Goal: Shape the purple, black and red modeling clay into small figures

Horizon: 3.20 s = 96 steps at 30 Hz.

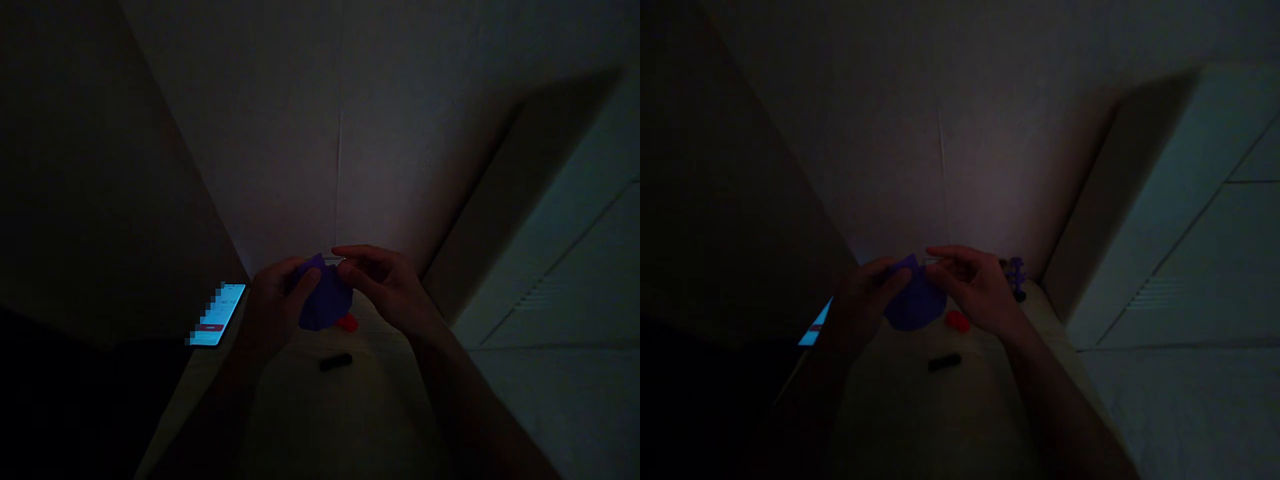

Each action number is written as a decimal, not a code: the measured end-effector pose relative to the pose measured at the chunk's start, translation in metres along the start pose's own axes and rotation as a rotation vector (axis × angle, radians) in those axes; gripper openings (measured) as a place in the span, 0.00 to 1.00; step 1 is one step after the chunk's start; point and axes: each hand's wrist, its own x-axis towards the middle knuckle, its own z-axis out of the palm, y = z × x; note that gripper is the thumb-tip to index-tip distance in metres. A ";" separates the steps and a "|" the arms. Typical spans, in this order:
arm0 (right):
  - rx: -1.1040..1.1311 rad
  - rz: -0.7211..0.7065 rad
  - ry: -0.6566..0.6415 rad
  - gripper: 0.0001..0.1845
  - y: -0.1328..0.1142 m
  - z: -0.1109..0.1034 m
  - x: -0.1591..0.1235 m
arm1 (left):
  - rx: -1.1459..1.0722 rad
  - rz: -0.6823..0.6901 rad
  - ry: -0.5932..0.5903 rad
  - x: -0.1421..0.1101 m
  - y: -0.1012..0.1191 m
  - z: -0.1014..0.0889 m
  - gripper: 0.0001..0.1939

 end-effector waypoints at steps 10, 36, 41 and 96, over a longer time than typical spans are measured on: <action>-0.013 0.105 -0.043 0.15 0.000 0.000 0.002 | -0.150 -0.019 -0.014 0.002 -0.006 0.003 0.13; -0.810 -0.159 -0.132 0.09 0.036 0.007 0.009 | -0.203 0.042 0.330 0.029 -0.036 -0.006 0.21; -0.868 -0.039 -0.088 0.12 0.055 0.009 0.017 | -0.237 -0.019 0.349 0.037 -0.045 -0.009 0.20; -0.152 0.220 0.036 0.13 0.110 0.004 -0.077 | -0.209 -0.166 -0.105 -0.063 -0.119 0.026 0.16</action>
